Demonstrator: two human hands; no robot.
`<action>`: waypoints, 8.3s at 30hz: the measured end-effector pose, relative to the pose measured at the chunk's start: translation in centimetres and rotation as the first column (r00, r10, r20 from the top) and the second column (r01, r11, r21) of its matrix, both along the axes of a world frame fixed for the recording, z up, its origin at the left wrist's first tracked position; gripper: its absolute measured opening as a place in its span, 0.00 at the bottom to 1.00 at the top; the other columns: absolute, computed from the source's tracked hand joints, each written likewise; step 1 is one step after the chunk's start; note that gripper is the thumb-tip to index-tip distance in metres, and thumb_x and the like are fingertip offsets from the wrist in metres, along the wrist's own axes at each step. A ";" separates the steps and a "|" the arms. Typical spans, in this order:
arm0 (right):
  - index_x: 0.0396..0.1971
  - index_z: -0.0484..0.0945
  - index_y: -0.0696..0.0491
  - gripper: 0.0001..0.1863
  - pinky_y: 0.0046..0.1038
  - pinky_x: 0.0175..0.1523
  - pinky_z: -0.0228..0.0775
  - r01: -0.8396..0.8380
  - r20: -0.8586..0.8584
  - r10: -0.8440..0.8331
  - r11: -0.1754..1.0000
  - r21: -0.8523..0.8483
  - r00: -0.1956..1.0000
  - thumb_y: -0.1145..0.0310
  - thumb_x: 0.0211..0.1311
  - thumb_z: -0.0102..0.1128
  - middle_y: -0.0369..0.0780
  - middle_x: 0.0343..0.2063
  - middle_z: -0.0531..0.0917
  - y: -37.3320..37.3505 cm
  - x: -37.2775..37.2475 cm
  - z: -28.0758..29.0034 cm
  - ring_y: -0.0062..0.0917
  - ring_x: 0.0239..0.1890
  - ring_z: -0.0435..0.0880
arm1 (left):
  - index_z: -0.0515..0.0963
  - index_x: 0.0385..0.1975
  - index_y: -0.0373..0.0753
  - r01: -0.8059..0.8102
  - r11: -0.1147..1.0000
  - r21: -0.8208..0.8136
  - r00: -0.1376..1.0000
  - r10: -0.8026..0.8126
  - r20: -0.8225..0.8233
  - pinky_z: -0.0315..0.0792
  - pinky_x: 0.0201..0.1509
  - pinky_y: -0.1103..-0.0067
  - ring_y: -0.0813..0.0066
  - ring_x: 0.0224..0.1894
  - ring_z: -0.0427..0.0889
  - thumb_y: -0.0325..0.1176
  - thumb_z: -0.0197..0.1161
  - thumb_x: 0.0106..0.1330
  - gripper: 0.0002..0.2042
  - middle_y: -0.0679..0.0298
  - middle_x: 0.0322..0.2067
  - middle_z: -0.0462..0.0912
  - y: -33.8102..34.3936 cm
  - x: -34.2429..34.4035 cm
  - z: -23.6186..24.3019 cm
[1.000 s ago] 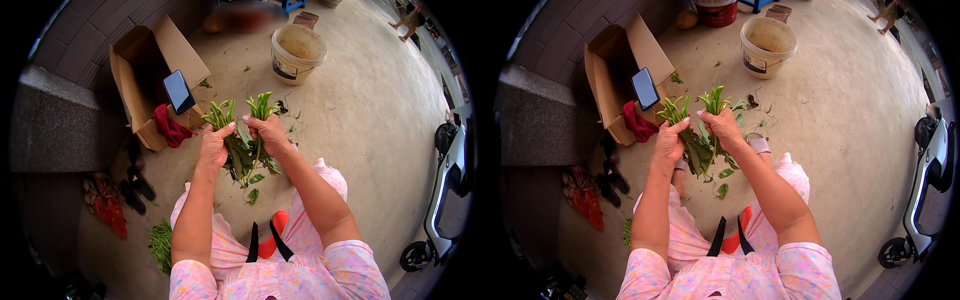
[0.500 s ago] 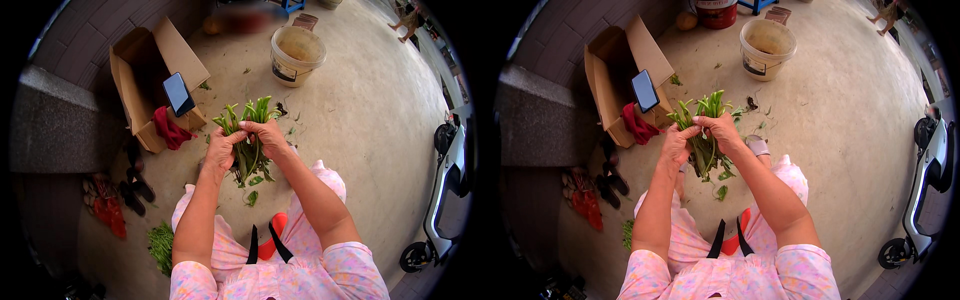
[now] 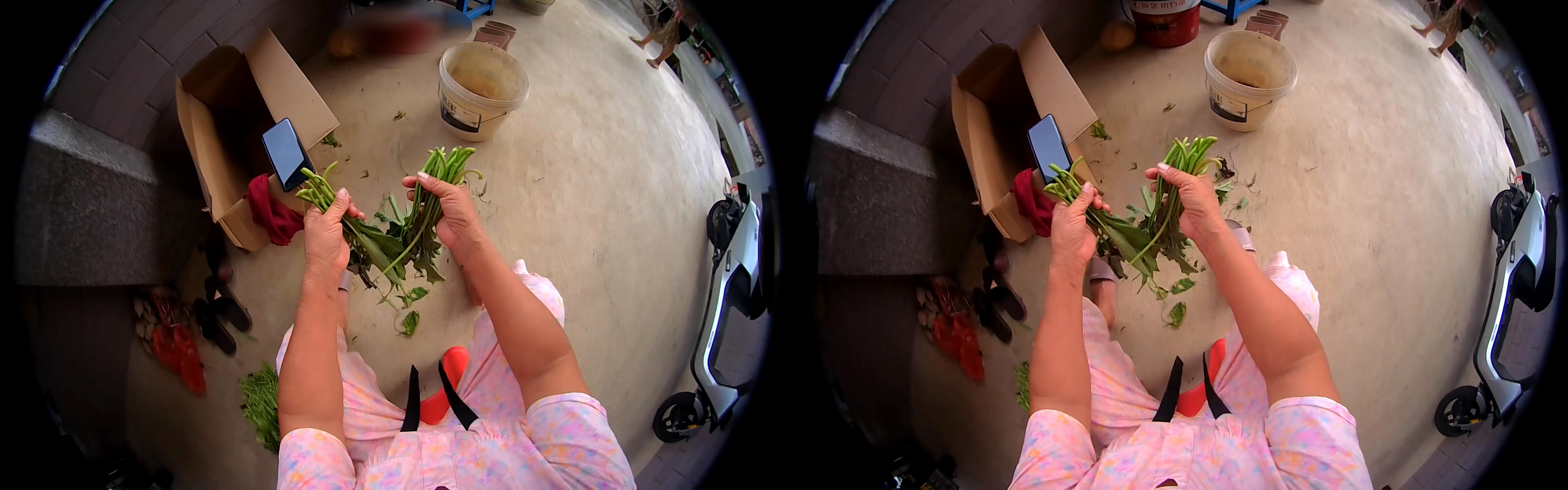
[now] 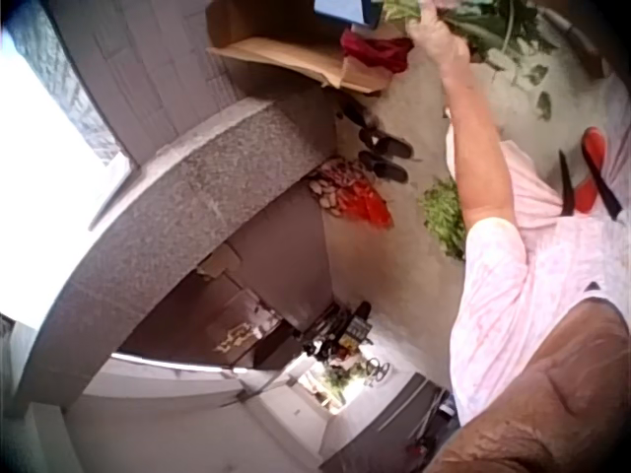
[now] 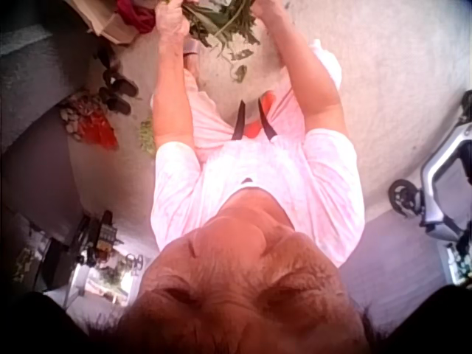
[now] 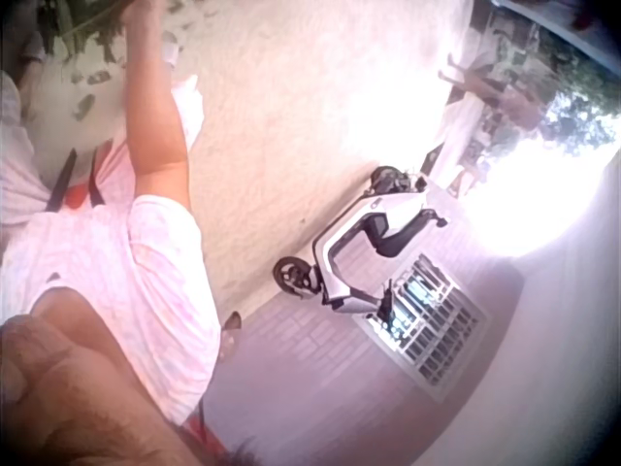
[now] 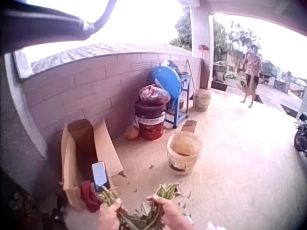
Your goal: The person strips leaves from green plant stems by hand, placing the stems into a bundle and dropping the leaves onto a pile on the ground.
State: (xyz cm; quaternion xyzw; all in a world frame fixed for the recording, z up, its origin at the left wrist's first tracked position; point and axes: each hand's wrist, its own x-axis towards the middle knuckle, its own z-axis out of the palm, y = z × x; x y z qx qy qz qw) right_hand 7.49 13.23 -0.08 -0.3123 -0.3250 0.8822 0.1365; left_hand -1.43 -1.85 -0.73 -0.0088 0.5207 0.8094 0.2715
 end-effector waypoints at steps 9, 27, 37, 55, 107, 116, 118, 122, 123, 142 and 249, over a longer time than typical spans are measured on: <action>0.20 0.68 0.53 0.08 0.17 0.17 0.57 0.439 -0.129 -0.430 0.897 0.057 0.894 0.76 0.45 0.61 0.34 0.14 0.70 3.6 1.0 -0.9 0.16 0.14 0.66 | 0.69 0.20 0.40 0.059 0.992 -0.116 0.998 -0.055 0.038 0.59 0.15 0.83 0.82 0.10 0.61 0.28 0.61 0.52 0.06 0.71 0.11 0.63 -2.0 -0.4 1.0; 0.19 0.73 0.56 0.07 0.16 0.22 0.58 0.578 -0.060 -0.615 0.698 0.423 0.787 0.76 0.41 0.64 0.31 0.16 0.74 7.4 5.9 2.7 0.12 0.16 0.67 | 0.69 0.16 0.34 0.474 0.325 -0.818 0.835 -0.460 0.302 0.56 0.09 0.78 0.79 0.08 0.62 0.27 0.59 0.45 0.06 0.67 0.09 0.65 -2.9 5.5 -18.1; 0.20 0.70 0.54 0.08 0.15 0.16 0.52 0.567 0.107 -0.585 0.808 0.158 0.804 0.79 0.43 0.60 0.31 0.14 0.68 7.7 8.3 2.7 0.12 0.12 0.62 | 0.70 0.23 0.29 0.540 0.156 -0.827 0.800 -0.400 0.447 0.62 0.18 0.74 0.68 0.20 0.73 0.25 0.55 0.46 0.06 0.55 0.22 0.74 7.5 5.2 -30.2; 0.19 0.69 0.55 0.07 0.16 0.19 0.53 0.363 0.292 -0.358 0.931 0.038 0.887 0.77 0.45 0.60 0.31 0.13 0.68 5.1 8.0 1.8 0.13 0.13 0.62 | 0.75 0.28 0.32 0.442 0.057 -0.895 0.704 -0.641 0.307 0.70 0.35 0.68 0.58 0.33 0.77 0.27 0.61 0.47 0.09 0.51 0.29 0.77 13.2 5.6 -27.2; 0.14 0.73 0.55 0.04 0.17 0.19 0.53 -0.062 0.110 0.004 0.845 0.531 0.994 0.75 0.42 0.59 0.27 0.11 0.68 -0.6 1.3 -0.5 0.10 0.15 0.62 | 0.72 0.31 0.33 0.292 0.935 0.199 0.865 -0.347 0.363 0.63 0.23 0.81 0.78 0.21 0.67 0.33 0.53 0.58 0.09 0.64 0.23 0.71 -0.7 1.0 -0.8; 0.13 0.69 0.55 0.08 0.17 0.16 0.52 -0.119 0.105 0.084 0.911 0.395 0.991 0.75 0.44 0.59 0.30 0.11 0.68 -2.1 0.2 -0.7 0.12 0.12 0.63 | 0.67 0.43 0.29 0.306 0.906 0.293 0.853 -0.397 0.338 0.65 0.28 0.76 0.73 0.26 0.68 0.23 0.46 0.44 0.21 0.65 0.25 0.65 -0.1 1.6 -0.1; 0.13 0.68 0.55 0.09 0.16 0.15 0.52 -0.120 0.108 0.086 0.924 0.363 0.990 0.75 0.44 0.59 0.31 0.10 0.68 -2.2 0.1 -0.4 0.13 0.11 0.63 | 0.66 0.44 0.30 0.321 0.905 0.277 0.857 -0.403 0.322 0.65 0.28 0.76 0.72 0.26 0.68 0.23 0.46 0.44 0.22 0.66 0.24 0.64 0.0 1.7 -0.3; 0.13 0.69 0.55 0.08 0.17 0.15 0.53 -0.091 0.052 0.079 0.946 0.311 0.996 0.76 0.45 0.59 0.31 0.10 0.69 -2.8 0.0 -0.8 0.13 0.11 0.64 | 0.65 0.44 0.31 0.318 0.905 0.284 0.866 -0.399 0.302 0.66 0.29 0.75 0.71 0.26 0.68 0.21 0.46 0.44 0.22 0.66 0.23 0.65 0.1 1.8 -0.5; 0.13 0.69 0.55 0.08 0.17 0.15 0.53 -0.077 0.050 0.064 0.946 0.315 0.997 0.76 0.45 0.59 0.31 0.10 0.69 -2.8 -0.1 -1.0 0.13 0.11 0.64 | 0.65 0.43 0.32 0.297 0.916 0.271 0.880 -0.372 0.295 0.66 0.29 0.75 0.71 0.26 0.68 0.20 0.46 0.44 0.21 0.65 0.23 0.65 0.2 1.9 -0.5; 0.21 0.74 0.60 0.03 0.16 0.17 0.58 -0.092 -0.072 0.121 0.942 0.322 0.990 0.77 0.45 0.58 0.34 0.14 0.74 -4.2 -1.0 -0.6 0.14 0.14 0.68 | 0.74 0.32 0.32 0.152 0.983 0.107 0.979 -0.164 0.121 0.69 0.29 0.80 0.77 0.26 0.73 0.22 0.54 0.54 0.06 0.65 0.25 0.75 0.6 2.6 -0.2; 0.20 0.68 0.56 0.05 0.20 0.18 0.67 0.009 -0.145 -0.008 1.000 0.008 0.989 0.74 0.50 0.53 0.39 0.14 0.75 -1.4 -0.2 -0.3 0.23 0.14 0.75 | 0.63 0.32 0.37 0.274 0.960 0.049 0.949 -0.279 0.145 0.60 0.18 0.79 0.77 0.14 0.63 0.27 0.50 0.50 0.09 0.64 0.16 0.65 -0.5 1.2 0.0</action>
